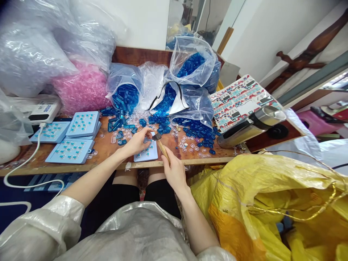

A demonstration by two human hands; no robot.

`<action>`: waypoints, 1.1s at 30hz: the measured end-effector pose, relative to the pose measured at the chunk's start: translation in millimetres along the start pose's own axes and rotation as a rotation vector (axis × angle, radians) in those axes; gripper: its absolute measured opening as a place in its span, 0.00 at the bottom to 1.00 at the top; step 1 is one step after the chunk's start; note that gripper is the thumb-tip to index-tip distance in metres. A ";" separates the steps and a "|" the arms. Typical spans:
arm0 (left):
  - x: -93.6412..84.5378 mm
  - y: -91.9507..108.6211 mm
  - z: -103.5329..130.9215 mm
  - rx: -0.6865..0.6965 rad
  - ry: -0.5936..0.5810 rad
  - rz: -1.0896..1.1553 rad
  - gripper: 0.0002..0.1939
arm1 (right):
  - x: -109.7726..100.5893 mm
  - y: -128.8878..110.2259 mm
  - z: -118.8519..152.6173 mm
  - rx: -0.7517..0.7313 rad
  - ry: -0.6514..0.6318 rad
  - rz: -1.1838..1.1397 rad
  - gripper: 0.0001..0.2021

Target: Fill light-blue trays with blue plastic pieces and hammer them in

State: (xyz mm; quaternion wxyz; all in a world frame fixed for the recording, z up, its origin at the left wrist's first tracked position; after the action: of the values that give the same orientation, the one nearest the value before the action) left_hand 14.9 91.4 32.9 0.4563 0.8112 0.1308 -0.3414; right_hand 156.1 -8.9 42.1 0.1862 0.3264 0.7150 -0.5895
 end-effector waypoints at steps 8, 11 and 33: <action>-1.0 14.9 -5.2 0.176 -0.024 -0.293 0.15 | -4.8 6.2 -7.9 0.064 0.076 0.025 0.20; 7.8 21.6 -12.7 0.229 -0.106 -0.363 0.13 | -9.8 18.1 -4.0 0.100 0.122 0.026 0.21; -5.1 10.6 -4.1 0.160 -0.088 -0.478 0.07 | -17.8 30.2 3.2 0.154 0.149 -0.015 0.23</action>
State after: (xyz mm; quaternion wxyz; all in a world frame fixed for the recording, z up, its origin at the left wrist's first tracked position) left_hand 18.5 89.5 44.8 0.3021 0.7753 0.2714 -0.4837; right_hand 189.2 -13.6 31.2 0.1027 0.3774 0.6818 -0.6182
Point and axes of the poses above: each hand's wrist, its own z-axis away from the middle knuckle, its own x-axis out of the palm, y = z × x, the point moved 7 cm from there along -z, towards the middle knuckle, and after that the axes turned 8 degrees about y, right-handed, at the moved point
